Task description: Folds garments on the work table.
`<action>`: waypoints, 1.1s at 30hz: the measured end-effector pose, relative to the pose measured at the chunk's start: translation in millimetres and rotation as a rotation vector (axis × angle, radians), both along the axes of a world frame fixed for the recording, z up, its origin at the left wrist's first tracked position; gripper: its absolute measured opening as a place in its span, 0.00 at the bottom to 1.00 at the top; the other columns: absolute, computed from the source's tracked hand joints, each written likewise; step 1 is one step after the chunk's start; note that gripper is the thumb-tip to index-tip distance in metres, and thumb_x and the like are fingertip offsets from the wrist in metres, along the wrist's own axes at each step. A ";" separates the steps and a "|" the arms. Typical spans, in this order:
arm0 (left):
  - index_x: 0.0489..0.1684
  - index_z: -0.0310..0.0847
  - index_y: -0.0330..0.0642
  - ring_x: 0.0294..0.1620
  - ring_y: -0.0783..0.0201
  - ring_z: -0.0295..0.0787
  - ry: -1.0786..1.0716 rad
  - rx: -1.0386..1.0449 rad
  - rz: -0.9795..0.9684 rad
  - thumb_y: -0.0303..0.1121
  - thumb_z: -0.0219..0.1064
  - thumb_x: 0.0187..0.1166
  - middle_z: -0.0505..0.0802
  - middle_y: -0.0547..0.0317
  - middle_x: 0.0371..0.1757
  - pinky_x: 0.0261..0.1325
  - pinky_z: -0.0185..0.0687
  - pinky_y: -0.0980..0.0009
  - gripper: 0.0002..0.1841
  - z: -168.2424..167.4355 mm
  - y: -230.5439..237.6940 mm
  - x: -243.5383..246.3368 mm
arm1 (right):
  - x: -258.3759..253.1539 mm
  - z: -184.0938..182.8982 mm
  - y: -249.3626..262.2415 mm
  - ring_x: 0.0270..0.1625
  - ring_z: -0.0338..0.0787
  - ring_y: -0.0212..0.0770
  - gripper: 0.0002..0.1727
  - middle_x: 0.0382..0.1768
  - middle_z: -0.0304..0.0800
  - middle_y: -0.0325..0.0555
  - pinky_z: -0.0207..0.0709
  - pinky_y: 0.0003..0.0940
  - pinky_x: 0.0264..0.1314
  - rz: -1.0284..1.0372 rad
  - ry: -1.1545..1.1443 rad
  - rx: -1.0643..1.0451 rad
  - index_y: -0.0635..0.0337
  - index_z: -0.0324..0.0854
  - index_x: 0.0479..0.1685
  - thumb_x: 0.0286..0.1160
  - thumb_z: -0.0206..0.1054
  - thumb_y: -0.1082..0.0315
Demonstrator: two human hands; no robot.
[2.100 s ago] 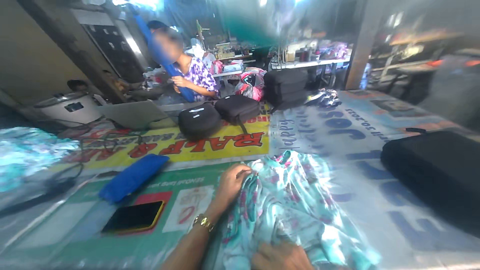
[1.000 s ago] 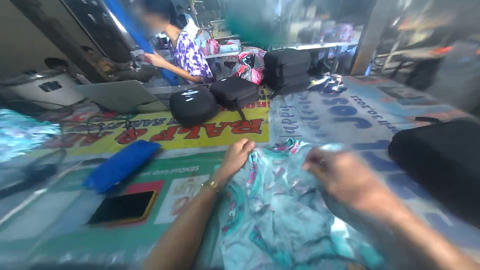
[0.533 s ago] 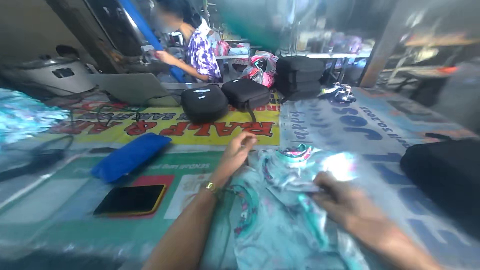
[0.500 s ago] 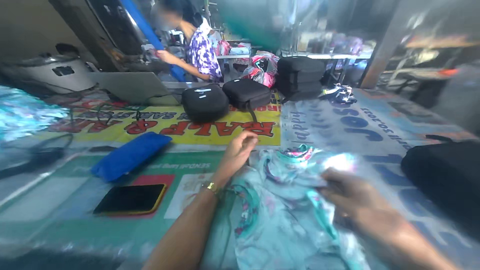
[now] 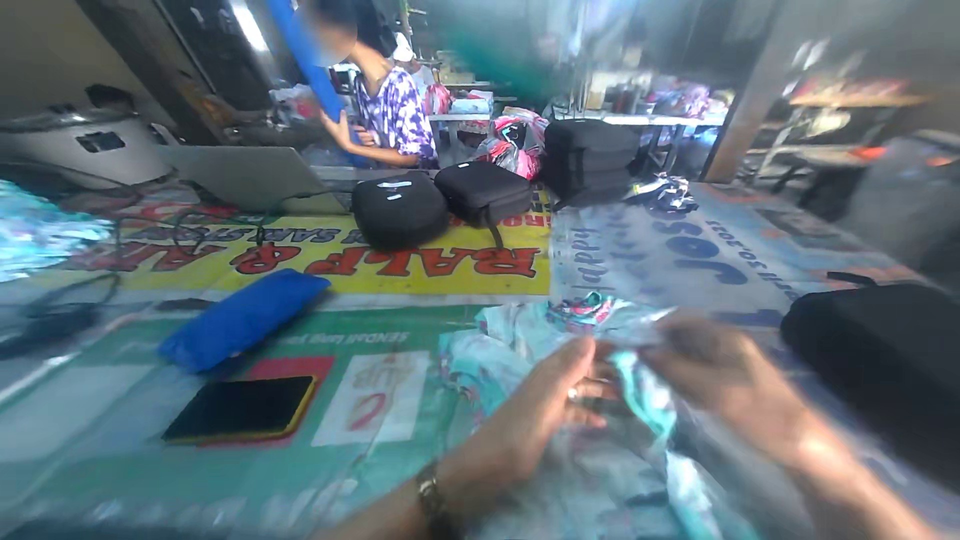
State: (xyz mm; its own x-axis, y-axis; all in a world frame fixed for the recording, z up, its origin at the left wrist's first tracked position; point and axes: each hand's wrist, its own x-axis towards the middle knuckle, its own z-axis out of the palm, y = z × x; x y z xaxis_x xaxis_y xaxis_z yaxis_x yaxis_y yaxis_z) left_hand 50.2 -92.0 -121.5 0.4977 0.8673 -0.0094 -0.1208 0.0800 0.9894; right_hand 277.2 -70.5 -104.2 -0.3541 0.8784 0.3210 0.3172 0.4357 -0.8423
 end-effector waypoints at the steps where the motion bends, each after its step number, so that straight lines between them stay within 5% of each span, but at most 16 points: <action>1: 0.78 0.69 0.42 0.61 0.62 0.89 -0.138 -0.130 0.061 0.58 0.31 0.92 0.90 0.57 0.61 0.60 0.87 0.61 0.35 -3.9 -11.4 7.1 | -12.0 1.0 -12.5 0.28 0.82 0.16 0.07 0.35 0.89 0.27 0.78 0.14 0.29 0.097 0.012 0.015 0.56 0.85 0.49 0.78 0.66 0.67; 4: 0.63 0.78 0.39 0.54 0.63 0.91 -0.434 -0.291 0.292 0.38 0.46 0.93 0.92 0.55 0.51 0.60 0.88 0.64 0.17 -13.6 -31.5 5.7 | -27.8 0.0 -33.0 0.34 0.85 0.16 0.13 0.47 0.93 0.33 0.81 0.13 0.36 0.287 -0.076 0.144 0.55 0.88 0.57 0.83 0.66 0.61; 6: 0.58 0.80 0.36 0.47 0.61 0.93 -0.353 -0.302 0.495 0.28 0.52 0.89 0.93 0.52 0.46 0.53 0.91 0.62 0.12 -13.9 -38.6 -13.0 | -20.6 1.7 -32.8 0.33 0.84 0.17 0.13 0.49 0.92 0.34 0.80 0.12 0.35 0.272 -0.047 0.231 0.55 0.89 0.57 0.85 0.65 0.59; 8: 0.55 0.81 0.38 0.41 0.63 0.94 -0.243 -0.254 0.667 0.31 0.51 0.90 0.94 0.53 0.41 0.45 0.93 0.64 0.12 -14.2 -38.8 -48.7 | -3.3 5.1 -26.4 0.40 0.90 0.19 0.12 0.50 0.95 0.34 0.85 0.15 0.39 0.249 0.030 0.206 0.57 0.88 0.55 0.85 0.65 0.62; 10: 0.52 0.81 0.41 0.37 0.66 0.94 -0.179 -0.195 0.800 0.34 0.49 0.92 0.94 0.56 0.37 0.39 0.92 0.68 0.14 -9.5 -28.1 -101.5 | 12.9 7.4 -18.2 0.32 0.84 0.15 0.11 0.44 0.95 0.29 0.77 0.12 0.30 0.198 0.042 0.163 0.55 0.88 0.54 0.84 0.64 0.63; 16: 0.65 0.77 0.48 0.46 0.68 0.88 -0.019 0.044 1.207 0.49 0.59 0.88 0.89 0.62 0.48 0.49 0.87 0.65 0.19 42.0 7.8 -216.7 | 4.4 16.4 5.9 0.26 0.79 0.16 0.11 0.41 0.93 0.31 0.72 0.14 0.26 0.167 -0.051 0.031 0.57 0.88 0.54 0.85 0.61 0.66; 19: 0.59 0.79 0.54 0.38 0.75 0.85 0.016 0.221 1.137 0.50 0.57 0.88 0.87 0.71 0.42 0.41 0.85 0.74 0.14 88.5 24.8 -194.1 | -19.9 28.5 20.5 0.33 0.83 0.20 0.12 0.49 0.93 0.34 0.77 0.20 0.35 0.122 -0.103 0.057 0.56 0.89 0.55 0.85 0.63 0.63; 22: 0.52 0.84 0.44 0.30 0.77 0.82 0.345 0.523 0.945 0.43 0.54 0.91 0.87 0.68 0.35 0.35 0.82 0.75 0.15 140.2 33.8 -149.4 | -44.9 52.2 30.2 0.52 0.92 0.32 0.18 0.62 0.91 0.41 0.88 0.33 0.52 0.084 0.017 0.172 0.56 0.84 0.67 0.79 0.70 0.66; 26: 0.38 0.87 0.41 0.29 0.71 0.83 0.828 0.869 0.423 0.37 0.54 0.91 0.88 0.62 0.30 0.35 0.81 0.69 0.16 193.5 14.8 -85.9 | -65.2 97.5 31.2 0.50 0.90 0.33 0.47 0.77 0.80 0.40 0.87 0.30 0.43 0.186 0.114 0.354 0.49 0.64 0.90 0.65 0.82 0.64; 28: 0.33 0.85 0.44 0.26 0.75 0.83 0.847 0.958 0.252 0.37 0.53 0.91 0.87 0.65 0.27 0.31 0.80 0.75 0.17 202.4 1.8 -61.2 | -65.1 106.3 26.9 0.44 0.92 0.30 0.35 0.60 0.89 0.37 0.89 0.28 0.40 0.221 0.105 0.385 0.50 0.78 0.75 0.63 0.84 0.66; 30: 0.31 0.83 0.45 0.24 0.74 0.79 0.814 1.006 0.201 0.36 0.52 0.92 0.84 0.65 0.24 0.26 0.74 0.77 0.17 202.7 -12.3 -51.0 | -57.0 100.9 21.0 0.25 0.83 0.29 0.08 0.29 0.88 0.34 0.78 0.29 0.27 0.138 -0.015 0.357 0.52 0.87 0.39 0.66 0.81 0.66; 33: 0.33 0.83 0.44 0.21 0.73 0.78 0.672 0.929 0.275 0.35 0.51 0.91 0.83 0.64 0.23 0.20 0.72 0.78 0.17 193.6 -30.1 -52.4 | -24.3 70.3 11.9 0.29 0.80 0.28 0.07 0.34 0.87 0.36 0.78 0.30 0.33 0.112 -0.235 0.308 0.54 0.88 0.39 0.74 0.70 0.61</action>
State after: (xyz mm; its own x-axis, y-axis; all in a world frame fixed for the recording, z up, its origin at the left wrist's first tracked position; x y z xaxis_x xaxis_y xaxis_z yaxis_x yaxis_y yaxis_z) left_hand -2.2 -122.1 72.0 0.4286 0.7570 0.4932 0.5463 -0.6519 0.5259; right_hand 252.8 -58.6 -33.9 -0.5378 0.7053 0.4619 0.4219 0.6995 -0.5769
